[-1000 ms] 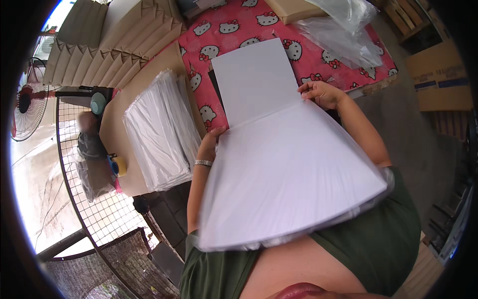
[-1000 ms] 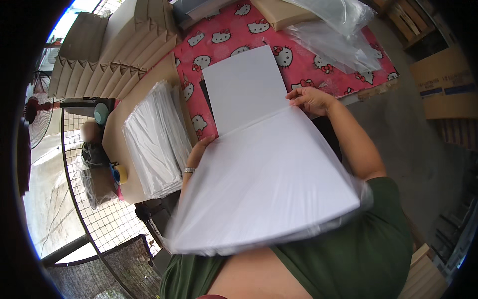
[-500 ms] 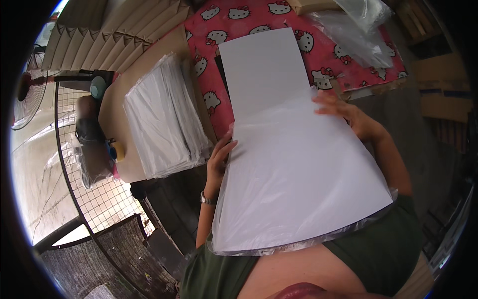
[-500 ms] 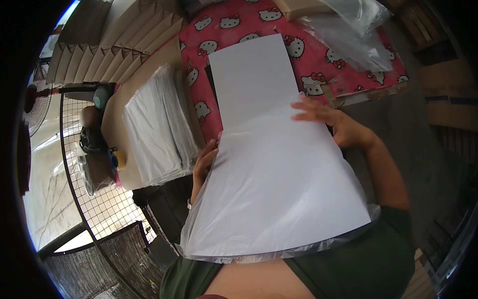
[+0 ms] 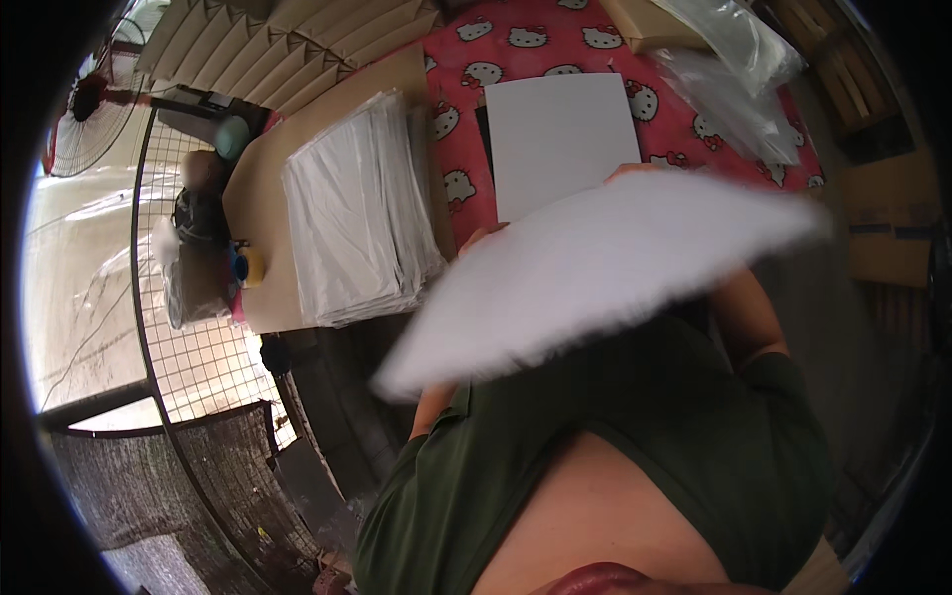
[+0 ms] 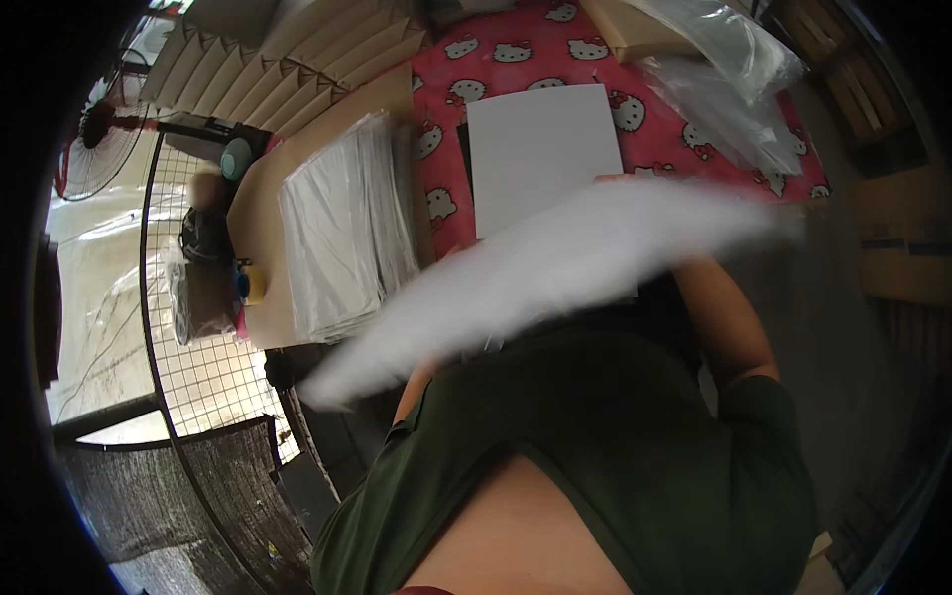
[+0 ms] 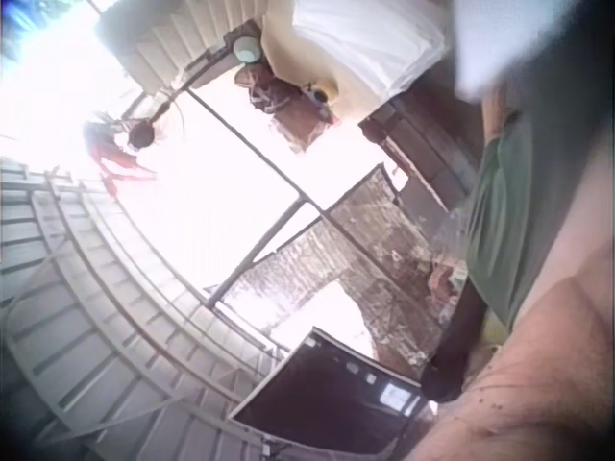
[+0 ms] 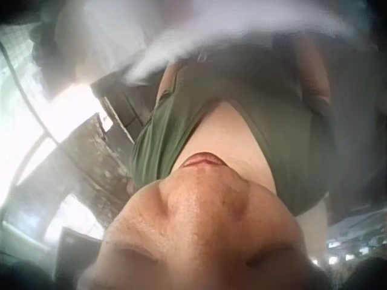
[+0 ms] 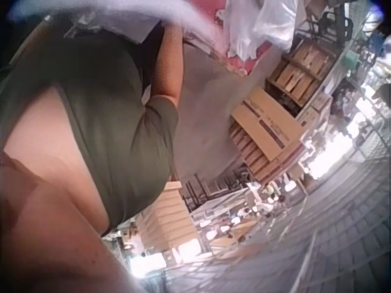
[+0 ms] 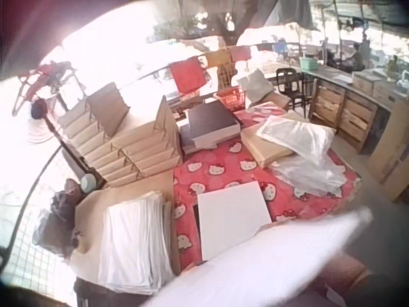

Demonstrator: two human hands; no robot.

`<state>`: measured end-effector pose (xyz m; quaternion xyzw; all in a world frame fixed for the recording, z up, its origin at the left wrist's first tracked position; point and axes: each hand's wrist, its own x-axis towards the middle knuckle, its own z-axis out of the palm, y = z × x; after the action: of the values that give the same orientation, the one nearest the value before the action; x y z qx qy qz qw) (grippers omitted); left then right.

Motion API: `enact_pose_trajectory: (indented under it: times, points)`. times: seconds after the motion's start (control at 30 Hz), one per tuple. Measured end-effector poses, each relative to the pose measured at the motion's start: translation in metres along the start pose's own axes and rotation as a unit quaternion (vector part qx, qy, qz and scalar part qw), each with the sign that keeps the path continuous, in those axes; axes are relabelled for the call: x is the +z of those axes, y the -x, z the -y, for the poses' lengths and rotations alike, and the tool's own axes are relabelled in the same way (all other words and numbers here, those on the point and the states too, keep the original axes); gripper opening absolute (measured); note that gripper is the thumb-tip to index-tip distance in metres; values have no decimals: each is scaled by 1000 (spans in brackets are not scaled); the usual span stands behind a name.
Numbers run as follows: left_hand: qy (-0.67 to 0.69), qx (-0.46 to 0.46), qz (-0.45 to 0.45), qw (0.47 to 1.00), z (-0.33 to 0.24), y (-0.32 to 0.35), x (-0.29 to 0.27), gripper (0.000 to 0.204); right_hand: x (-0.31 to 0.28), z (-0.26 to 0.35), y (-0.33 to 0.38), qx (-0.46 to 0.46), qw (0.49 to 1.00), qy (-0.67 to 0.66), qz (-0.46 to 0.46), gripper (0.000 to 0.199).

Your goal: The person places black and white boards into clear plastic bags by hand and stacks them on a table.

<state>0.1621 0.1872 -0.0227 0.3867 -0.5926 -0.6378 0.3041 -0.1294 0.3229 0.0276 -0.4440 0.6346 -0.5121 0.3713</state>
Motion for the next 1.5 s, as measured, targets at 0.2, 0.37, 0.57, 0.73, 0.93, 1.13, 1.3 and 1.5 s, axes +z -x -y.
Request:
enact_pose_trajectory:
  times: [0.2, 0.37, 0.57, 0.73, 0.93, 1.13, 1.3, 1.5]
  points:
    - [108, 13, -251, 962, -67, 12, -61, 17, 66, 76, -62, 44, 996, -14, 81, 25]
    - [94, 6, -358, 929, -96, 2, -171, 55, 166, 101, -113, 48, 963, -168, 205, 35]
    - [51, -16, -383, 922, -95, 9, -276, 31, 265, 96, -128, 138, 938, -136, 288, 63]
    - [101, -76, -368, 921, -46, 23, -347, 23, 295, 95, -108, 148, 935, -59, 318, 84]
    - [30, -53, -488, 871, -29, 43, -352, 23, 312, 70, -89, 175, 907, -111, 368, 94]
    - [-288, 147, -514, 794, -131, 63, -241, 25, 268, 87, -76, -8, 927, 88, 364, 79]
    - [-157, 161, -85, 971, -213, 68, -109, 26, 224, 143, -67, -225, 910, -164, 306, 80]
    - [295, 187, 146, 926, -205, 34, -28, 58, 148, 172, -58, -92, 874, -270, 394, 81]
